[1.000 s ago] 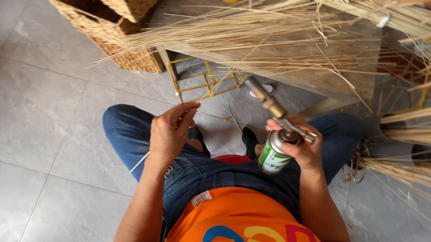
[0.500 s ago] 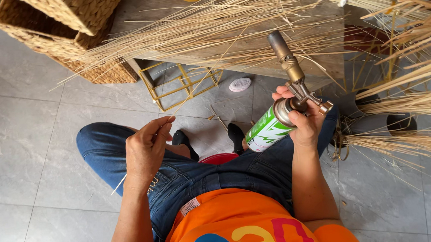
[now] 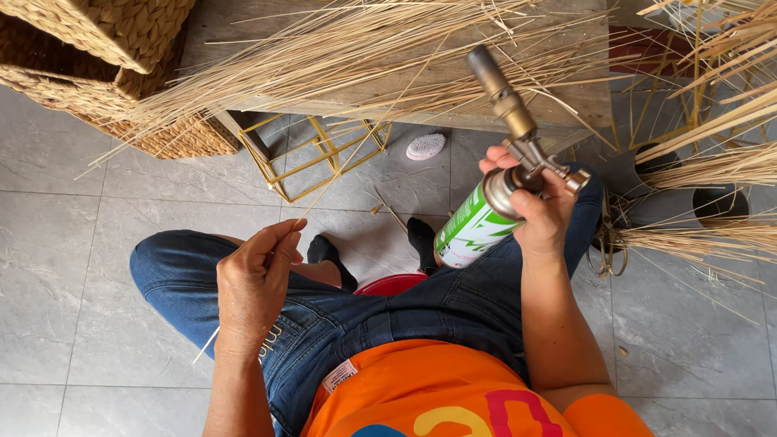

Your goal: The person sits on a low stool and repeatedly heats thin bamboo sticks with a handheld blowtorch. They hold each stick in one hand and apply the flame with the other, then place the heated stick onto a nearby pile.

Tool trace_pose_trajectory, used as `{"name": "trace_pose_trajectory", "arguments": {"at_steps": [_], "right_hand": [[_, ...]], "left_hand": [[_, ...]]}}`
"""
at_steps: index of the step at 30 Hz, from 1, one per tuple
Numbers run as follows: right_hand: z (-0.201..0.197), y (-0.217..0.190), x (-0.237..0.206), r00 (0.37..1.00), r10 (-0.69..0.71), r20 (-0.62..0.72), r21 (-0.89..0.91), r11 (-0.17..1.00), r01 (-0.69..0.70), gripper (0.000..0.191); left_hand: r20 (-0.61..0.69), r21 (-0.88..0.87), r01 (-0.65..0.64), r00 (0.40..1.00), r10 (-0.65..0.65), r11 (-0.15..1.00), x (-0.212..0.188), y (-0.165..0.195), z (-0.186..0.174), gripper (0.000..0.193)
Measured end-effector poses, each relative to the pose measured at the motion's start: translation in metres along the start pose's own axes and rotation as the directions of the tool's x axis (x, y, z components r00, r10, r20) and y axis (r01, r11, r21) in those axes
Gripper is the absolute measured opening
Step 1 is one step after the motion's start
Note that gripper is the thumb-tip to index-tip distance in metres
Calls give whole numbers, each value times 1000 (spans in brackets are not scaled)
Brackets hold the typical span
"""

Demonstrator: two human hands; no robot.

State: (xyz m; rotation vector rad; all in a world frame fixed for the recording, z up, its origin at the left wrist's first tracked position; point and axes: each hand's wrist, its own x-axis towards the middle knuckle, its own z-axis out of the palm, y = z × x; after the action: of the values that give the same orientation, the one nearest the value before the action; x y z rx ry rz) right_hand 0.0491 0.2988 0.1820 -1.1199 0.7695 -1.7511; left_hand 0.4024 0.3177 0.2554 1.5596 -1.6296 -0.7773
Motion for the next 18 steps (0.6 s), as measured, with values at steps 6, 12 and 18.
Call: {"name": "trace_pose_trajectory", "arguments": {"at_steps": [6, 12, 18], "right_hand": [[0, -2, 2, 1000, -9, -30, 17, 1000, 10, 44], [10, 12, -13, 976, 82, 200, 49, 994, -94, 45], [13, 14, -21, 945, 152, 288, -69, 988, -138, 45]], "left_hand": [[16, 11, 14, 1000, -14, 1000, -1, -3, -1, 18], [26, 27, 20, 999, -21, 999, 4, -6, 3, 18], [25, 40, 43, 999, -44, 998, 10, -8, 5, 19]]}}
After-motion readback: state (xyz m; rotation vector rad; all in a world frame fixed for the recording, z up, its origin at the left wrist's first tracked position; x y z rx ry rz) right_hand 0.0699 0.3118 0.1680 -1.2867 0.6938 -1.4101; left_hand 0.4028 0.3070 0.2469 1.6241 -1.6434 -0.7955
